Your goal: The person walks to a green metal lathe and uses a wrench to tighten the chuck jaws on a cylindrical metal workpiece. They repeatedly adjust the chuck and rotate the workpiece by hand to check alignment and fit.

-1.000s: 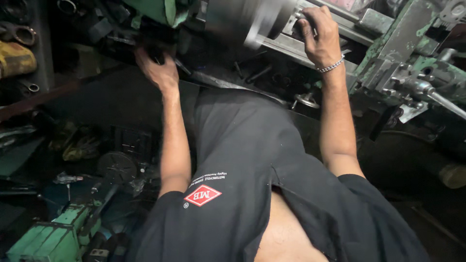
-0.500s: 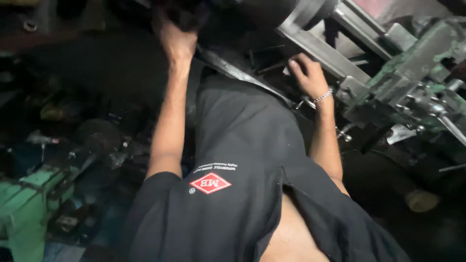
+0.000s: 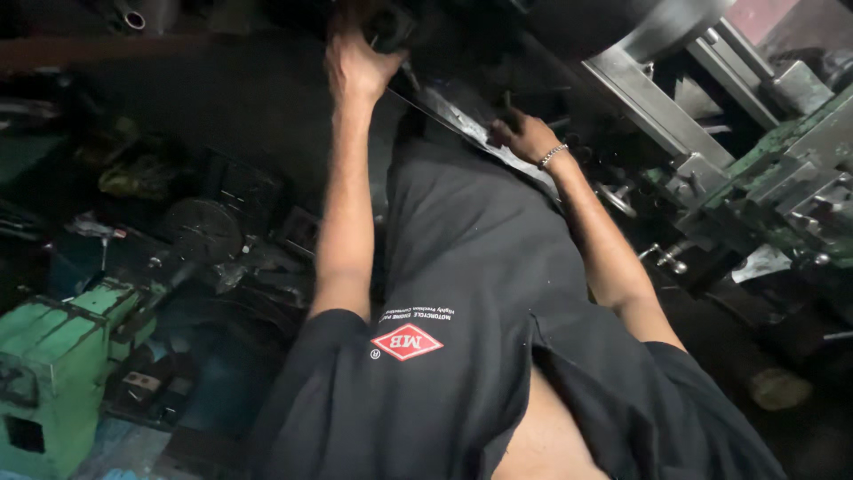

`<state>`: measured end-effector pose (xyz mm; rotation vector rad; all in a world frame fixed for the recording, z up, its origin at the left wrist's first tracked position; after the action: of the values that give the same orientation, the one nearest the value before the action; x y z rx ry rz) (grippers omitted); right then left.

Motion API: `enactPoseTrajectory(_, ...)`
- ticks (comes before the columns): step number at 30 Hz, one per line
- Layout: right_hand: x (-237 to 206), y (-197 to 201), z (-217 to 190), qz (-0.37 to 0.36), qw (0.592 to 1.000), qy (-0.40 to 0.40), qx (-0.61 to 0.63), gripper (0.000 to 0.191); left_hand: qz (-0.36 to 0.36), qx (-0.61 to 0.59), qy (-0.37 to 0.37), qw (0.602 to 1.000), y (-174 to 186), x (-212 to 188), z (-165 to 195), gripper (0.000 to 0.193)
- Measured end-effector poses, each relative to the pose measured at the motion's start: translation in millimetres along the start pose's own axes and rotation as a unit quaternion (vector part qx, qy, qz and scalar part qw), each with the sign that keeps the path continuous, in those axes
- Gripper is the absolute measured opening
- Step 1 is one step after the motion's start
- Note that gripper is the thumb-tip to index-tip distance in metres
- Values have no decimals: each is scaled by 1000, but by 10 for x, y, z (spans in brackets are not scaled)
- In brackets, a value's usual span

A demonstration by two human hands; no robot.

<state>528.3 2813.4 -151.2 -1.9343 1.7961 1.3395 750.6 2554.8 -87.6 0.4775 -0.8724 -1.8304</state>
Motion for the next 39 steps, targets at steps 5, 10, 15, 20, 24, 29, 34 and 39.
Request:
enactPoseTrajectory(5,-45,56,53,177,970,127,-108,55,-20,11,-12,1000,-9,-10,-111,90)
enactPoseTrajectory(10,-655,380,236,230,965,105,65,30,7,59,-38,998,-243,-193,-86,97)
enactPoseTrajectory(15,-1382,1067,79,363,917,134,94,21,60,-55,-38,996,-449,-273,127,83)
enactPoseTrajectory(20,-1661,1725,-90,511,846,142,50,16,26,-12,8,1000,-368,-204,221,79)
enactPoseTrajectory(24,-1621,1933,-213,545,816,186,53,16,48,24,-9,999,-302,-160,366,71)
enactPoseTrajectory(29,-1465,2041,-268,505,839,204,17,13,67,4,-24,997,-276,-146,474,68)
enactPoseTrajectory(34,-1370,2124,-233,475,852,217,-39,13,109,-14,-8,994,-292,-120,514,65)
enactPoseTrajectory(39,-1348,2196,-201,453,859,233,-60,12,136,-79,-14,987,-311,-91,549,45)
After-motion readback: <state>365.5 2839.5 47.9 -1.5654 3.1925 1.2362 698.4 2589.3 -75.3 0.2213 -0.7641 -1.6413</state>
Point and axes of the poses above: each hand's wrist, its own x-axis towards the middle knuckle, its own y-axis out of the back of the hand, z = x × y, the point moved 3 cm from there along x, towards the middle knuckle, and after that the axes turned 2 degrees about -x, right-handed, at the moved point
